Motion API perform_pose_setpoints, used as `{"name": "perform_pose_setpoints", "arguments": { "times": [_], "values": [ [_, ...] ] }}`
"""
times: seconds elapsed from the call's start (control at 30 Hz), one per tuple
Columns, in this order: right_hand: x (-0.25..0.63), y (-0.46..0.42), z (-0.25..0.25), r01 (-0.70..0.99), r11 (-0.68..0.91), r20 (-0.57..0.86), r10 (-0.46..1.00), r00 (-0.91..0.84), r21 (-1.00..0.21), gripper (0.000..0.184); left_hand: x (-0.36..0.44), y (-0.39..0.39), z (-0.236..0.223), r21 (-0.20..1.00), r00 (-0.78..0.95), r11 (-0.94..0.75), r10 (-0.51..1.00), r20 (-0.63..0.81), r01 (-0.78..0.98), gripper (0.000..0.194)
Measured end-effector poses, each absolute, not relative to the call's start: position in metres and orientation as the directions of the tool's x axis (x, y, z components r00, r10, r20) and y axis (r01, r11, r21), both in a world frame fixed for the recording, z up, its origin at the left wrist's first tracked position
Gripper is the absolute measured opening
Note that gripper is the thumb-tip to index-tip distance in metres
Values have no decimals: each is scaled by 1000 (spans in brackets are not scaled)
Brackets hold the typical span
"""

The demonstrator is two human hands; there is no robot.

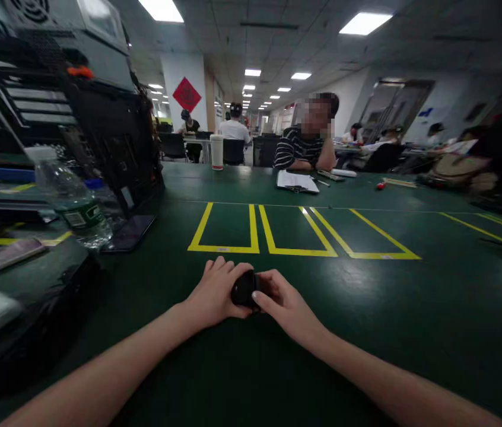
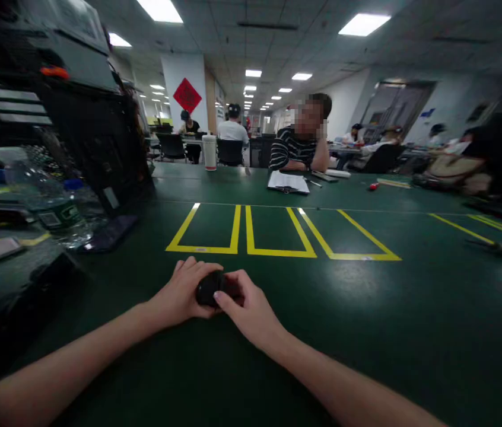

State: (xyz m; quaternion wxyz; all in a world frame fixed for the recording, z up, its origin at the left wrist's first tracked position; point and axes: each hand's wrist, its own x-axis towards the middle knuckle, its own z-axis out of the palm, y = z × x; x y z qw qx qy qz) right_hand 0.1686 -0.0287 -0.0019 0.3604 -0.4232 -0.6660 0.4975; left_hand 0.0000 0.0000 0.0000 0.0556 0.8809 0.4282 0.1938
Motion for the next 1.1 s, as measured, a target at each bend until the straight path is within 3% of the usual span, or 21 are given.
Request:
{"name": "perform_pose_setpoints", "arguments": {
  "times": [0.2, 0.53, 0.8, 1.1],
  "values": [
    [171, -33, 3, 194, 273, 199, 922, -331, -942, 21, -2, 0, -1, 273, 562, -629, 775, 289, 728, 62],
    [172, -31, 4, 237, 135, 38, 927, -373, -962, 29, -3, -4, 9, 343, 578, -622, 783, 231, 704, 57],
    [172, -32, 3, 216, 276, 200, 927, -317, -937, 22, -2, -1, 3, 295, 563, -625, 780, 273, 723, 61],
    [174, -28, 1, 213, 123, 40, 933, -358, -969, 34, -2, -2, 4, 297, 569, -628, 778, 267, 719, 61]
  ]
}}
